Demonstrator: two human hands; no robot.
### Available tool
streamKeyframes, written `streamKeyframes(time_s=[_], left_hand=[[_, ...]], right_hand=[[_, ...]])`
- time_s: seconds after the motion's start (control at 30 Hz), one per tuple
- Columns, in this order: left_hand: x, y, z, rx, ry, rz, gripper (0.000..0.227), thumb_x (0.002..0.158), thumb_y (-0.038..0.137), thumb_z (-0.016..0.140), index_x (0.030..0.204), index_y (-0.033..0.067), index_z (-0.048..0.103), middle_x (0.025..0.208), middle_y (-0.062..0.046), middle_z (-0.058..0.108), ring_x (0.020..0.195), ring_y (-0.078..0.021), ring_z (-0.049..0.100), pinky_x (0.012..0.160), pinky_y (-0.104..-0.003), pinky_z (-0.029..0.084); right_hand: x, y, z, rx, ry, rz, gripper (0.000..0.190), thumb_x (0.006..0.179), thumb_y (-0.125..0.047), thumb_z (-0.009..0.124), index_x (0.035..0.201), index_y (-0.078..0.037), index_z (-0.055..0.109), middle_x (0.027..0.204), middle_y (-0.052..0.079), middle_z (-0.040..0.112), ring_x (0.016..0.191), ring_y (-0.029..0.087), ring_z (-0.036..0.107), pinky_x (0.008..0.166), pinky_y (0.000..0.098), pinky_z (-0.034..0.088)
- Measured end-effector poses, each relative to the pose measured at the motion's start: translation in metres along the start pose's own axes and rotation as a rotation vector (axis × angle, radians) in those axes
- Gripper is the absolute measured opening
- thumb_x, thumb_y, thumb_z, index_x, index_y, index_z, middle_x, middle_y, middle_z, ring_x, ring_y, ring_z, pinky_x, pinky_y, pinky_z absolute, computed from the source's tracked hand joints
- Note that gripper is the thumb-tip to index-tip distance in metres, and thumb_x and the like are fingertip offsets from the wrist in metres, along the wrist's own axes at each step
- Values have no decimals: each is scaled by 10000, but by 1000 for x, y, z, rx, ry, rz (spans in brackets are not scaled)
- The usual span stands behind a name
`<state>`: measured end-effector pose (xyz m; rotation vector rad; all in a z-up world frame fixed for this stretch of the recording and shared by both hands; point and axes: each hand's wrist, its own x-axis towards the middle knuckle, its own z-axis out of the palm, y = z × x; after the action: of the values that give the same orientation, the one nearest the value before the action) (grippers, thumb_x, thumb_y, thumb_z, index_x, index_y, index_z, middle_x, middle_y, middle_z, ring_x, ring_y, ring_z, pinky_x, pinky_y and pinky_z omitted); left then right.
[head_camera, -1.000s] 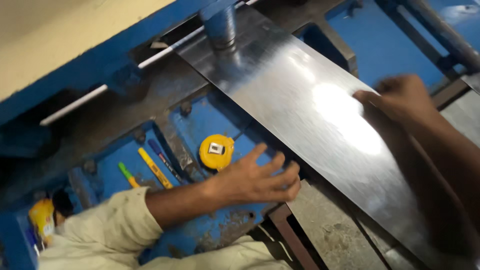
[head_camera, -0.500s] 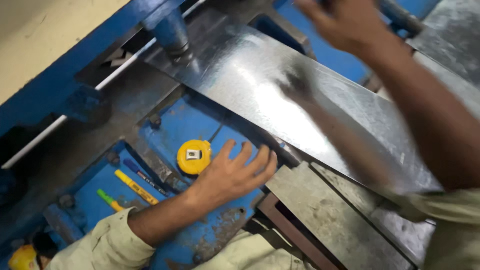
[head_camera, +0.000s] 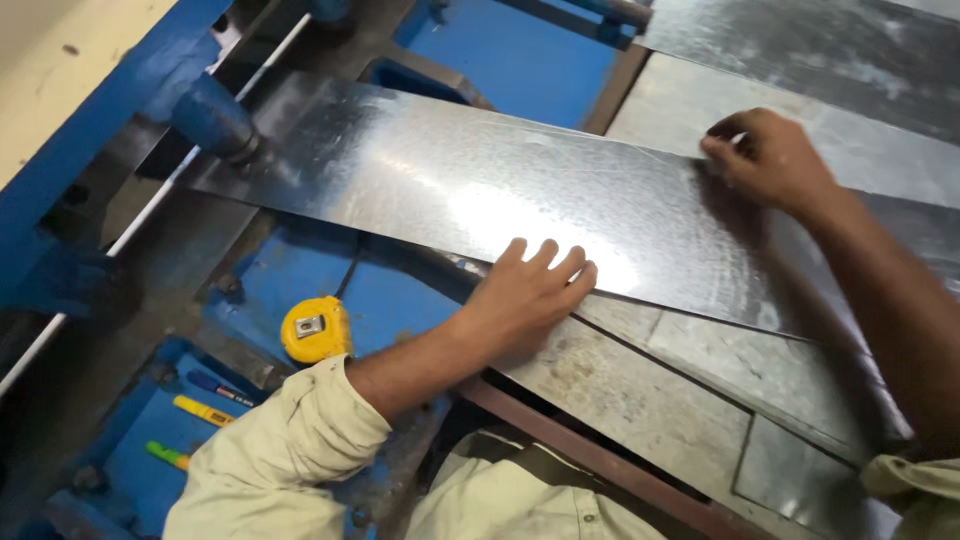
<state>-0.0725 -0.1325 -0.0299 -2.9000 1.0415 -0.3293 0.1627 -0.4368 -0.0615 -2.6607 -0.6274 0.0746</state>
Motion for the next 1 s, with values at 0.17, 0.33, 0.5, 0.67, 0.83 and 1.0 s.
streamKeyframes(time_s=[0.17, 0.33, 0.5, 0.67, 0.83, 1.0], left_hand=[[5, -2, -6, -43, 78, 12, 599, 734, 172, 703, 1314, 59, 602, 1317, -133, 605, 1105, -277, 627, 892, -492, 519], [-40, -40, -1, 61, 82, -87, 485, 878, 262, 656, 1319, 66, 609, 1291, -122, 631, 1108, -281, 629, 881, -478, 513], [-76, -74, 22, 180, 250, 2, 376, 943, 239, 667, 1295, 125, 600, 1331, -75, 632, 1227, -255, 625, 992, -458, 509], [-90, -101, 17, 116, 124, 20, 464, 807, 234, 638, 1249, 102, 599, 1300, -94, 623, 1174, -262, 626, 934, -461, 507], [-104, -126, 27, 286, 278, 165, 359, 899, 196, 624, 1253, 141, 595, 1333, -65, 611, 1149, -240, 619, 875, -442, 551], [-114, -113, 39, 406, 302, -29, 263, 939, 217, 620, 1174, 102, 643, 1283, -76, 616, 1120, -270, 633, 845, -485, 600]], right_hand=[[-19, -4, 11, -100, 26, -35, 406, 1019, -389, 661, 1160, -21, 757, 1193, 249, 657, 1035, 390, 665, 875, 489, 559], [-16, 1, 23, -165, 88, -69, 404, 1001, -401, 718, 1042, -6, 790, 1054, 258, 720, 984, 392, 694, 865, 487, 565], [11, 26, 41, -247, 48, -24, 519, 992, -461, 783, 880, 45, 787, 757, 221, 747, 653, 344, 727, 736, 457, 601], [38, 85, 73, -24, 97, 49, 534, 972, -420, 840, 811, 78, 731, 694, 200, 717, 618, 288, 708, 671, 417, 563], [54, 114, 90, 206, 156, -32, 461, 997, -295, 853, 798, 66, 646, 685, 156, 666, 620, 229, 643, 600, 319, 511], [62, 122, 79, 468, -99, 154, 508, 1027, -306, 771, 729, 80, 627, 573, 190, 604, 439, 278, 587, 429, 409, 503]])
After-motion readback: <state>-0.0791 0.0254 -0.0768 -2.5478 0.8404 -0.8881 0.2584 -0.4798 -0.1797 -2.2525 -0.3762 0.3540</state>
